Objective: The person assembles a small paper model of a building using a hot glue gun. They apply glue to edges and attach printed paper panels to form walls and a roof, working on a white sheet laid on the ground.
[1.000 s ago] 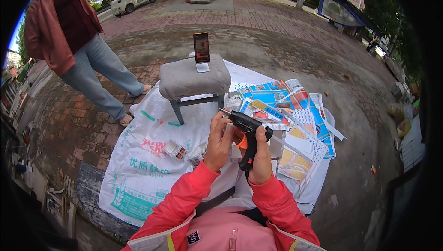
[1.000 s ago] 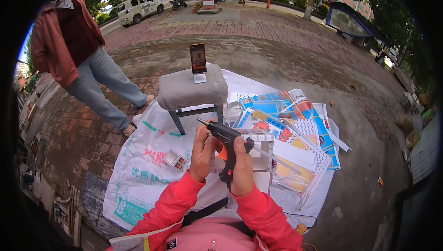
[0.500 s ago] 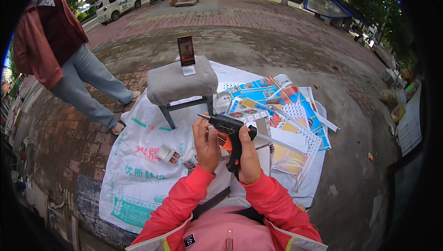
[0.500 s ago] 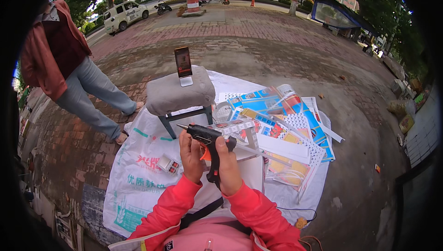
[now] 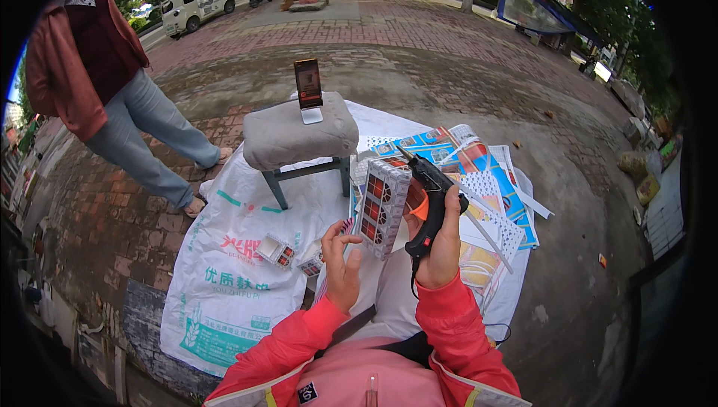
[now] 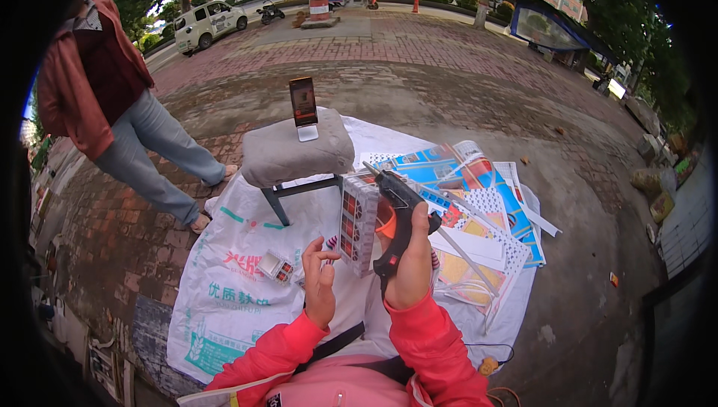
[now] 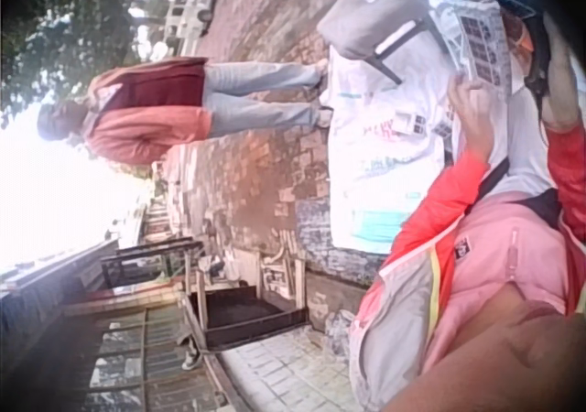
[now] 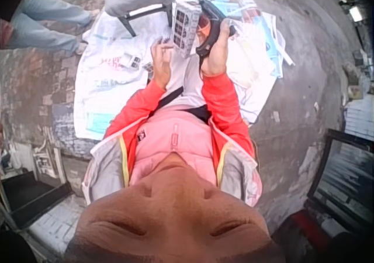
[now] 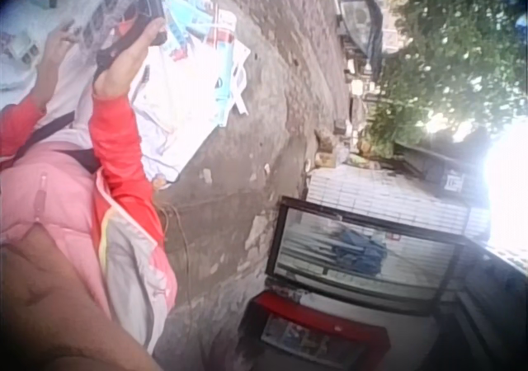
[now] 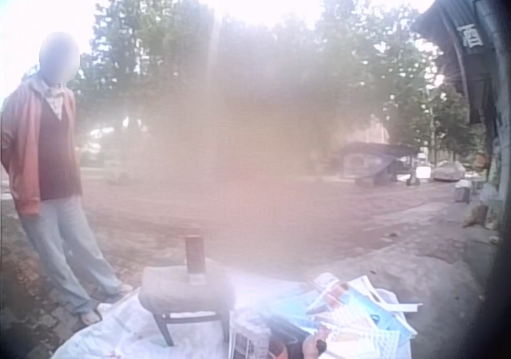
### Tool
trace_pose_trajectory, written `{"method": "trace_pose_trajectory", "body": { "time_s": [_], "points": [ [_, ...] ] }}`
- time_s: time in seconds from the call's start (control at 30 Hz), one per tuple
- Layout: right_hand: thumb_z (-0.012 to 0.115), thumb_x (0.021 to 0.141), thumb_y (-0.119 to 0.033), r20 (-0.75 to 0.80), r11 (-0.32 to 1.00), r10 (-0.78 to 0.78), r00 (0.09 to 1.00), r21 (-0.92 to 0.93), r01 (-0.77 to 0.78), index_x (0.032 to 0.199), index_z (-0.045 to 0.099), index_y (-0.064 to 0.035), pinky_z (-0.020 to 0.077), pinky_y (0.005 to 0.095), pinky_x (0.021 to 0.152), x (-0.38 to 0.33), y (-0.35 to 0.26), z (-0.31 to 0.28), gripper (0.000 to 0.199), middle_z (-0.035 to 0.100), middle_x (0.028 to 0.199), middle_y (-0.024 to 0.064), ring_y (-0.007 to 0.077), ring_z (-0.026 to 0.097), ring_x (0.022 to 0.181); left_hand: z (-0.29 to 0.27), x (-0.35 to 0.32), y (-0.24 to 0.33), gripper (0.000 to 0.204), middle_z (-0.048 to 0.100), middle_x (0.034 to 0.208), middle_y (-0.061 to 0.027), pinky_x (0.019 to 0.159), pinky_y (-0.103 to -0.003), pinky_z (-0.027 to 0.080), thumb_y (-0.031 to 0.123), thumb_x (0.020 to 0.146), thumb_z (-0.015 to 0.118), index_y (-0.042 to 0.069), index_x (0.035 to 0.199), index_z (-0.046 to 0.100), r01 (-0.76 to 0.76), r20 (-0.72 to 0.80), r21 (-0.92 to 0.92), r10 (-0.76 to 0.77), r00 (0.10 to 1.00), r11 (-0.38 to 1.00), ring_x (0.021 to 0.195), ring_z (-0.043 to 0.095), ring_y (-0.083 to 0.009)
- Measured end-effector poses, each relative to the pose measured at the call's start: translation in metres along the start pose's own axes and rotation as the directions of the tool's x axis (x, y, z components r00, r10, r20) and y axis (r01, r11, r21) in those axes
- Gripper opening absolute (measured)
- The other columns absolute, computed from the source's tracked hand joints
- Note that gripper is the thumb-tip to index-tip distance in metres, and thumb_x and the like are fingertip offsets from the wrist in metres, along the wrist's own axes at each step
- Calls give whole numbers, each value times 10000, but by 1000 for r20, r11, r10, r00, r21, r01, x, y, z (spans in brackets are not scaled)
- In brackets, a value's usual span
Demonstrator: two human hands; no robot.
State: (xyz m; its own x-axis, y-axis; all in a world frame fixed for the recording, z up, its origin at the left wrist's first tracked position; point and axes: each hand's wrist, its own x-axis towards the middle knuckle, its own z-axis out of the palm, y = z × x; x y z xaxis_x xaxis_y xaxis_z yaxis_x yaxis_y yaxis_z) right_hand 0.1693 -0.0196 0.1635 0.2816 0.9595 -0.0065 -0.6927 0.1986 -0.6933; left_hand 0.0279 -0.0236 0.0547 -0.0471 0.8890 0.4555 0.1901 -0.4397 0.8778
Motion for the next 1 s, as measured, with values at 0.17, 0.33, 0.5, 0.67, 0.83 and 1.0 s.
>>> {"method": "trace_pose_trajectory", "body": {
  "time_s": [0.17,0.33,0.5,0.67,0.83,1.0],
  "points": [
    [463,1005,-457,119,997,32,992,-74,-24,1286,540,-33,438,284,931,-14,1,10,515,617,1198,64,146,573,1094,-13,28,33,591,290,1446,-193,1087,-461,246,398,908,607,73,1363,415,-131,15,280,133,991,951,1329,322,-368],
    [456,1012,-442,152,995,100,983,-42,-94,1291,534,-13,435,294,941,-27,4,15,517,615,1201,69,146,575,1095,-9,65,51,764,244,1505,-137,922,-348,440,175,820,738,109,1469,340,-147,138,-34,151,979,988,1241,448,-230],
    [409,990,-546,285,982,77,955,-188,-23,1355,449,4,406,394,1067,-36,-11,14,661,581,1273,161,283,564,1207,-16,68,46,728,251,1504,-93,920,-298,473,82,815,727,133,1444,365,-41,188,-182,75,979,982,1201,504,-183],
    [396,937,-660,296,826,-65,953,-520,217,1288,515,13,517,255,484,-39,-47,6,768,671,1075,160,155,622,581,-25,69,41,517,233,1487,-122,890,-313,471,95,808,721,139,1274,501,107,202,-428,-20,979,898,1196,502,-237],
    [407,946,-642,359,777,-16,933,-583,237,1235,569,17,462,231,424,-33,-41,8,738,696,990,149,98,528,450,-26,67,38,492,237,1478,-123,962,-331,434,87,827,686,124,1277,489,139,267,-404,-29,963,904,1243,462,-240],
    [460,980,-540,239,859,96,966,-511,41,1104,611,9,436,232,459,-37,-30,12,583,603,682,59,117,570,501,-23,67,40,518,219,1492,-137,1010,-349,395,104,822,687,103,1292,471,131,290,-452,6,957,882,1307,381,-242]
  ]
}}
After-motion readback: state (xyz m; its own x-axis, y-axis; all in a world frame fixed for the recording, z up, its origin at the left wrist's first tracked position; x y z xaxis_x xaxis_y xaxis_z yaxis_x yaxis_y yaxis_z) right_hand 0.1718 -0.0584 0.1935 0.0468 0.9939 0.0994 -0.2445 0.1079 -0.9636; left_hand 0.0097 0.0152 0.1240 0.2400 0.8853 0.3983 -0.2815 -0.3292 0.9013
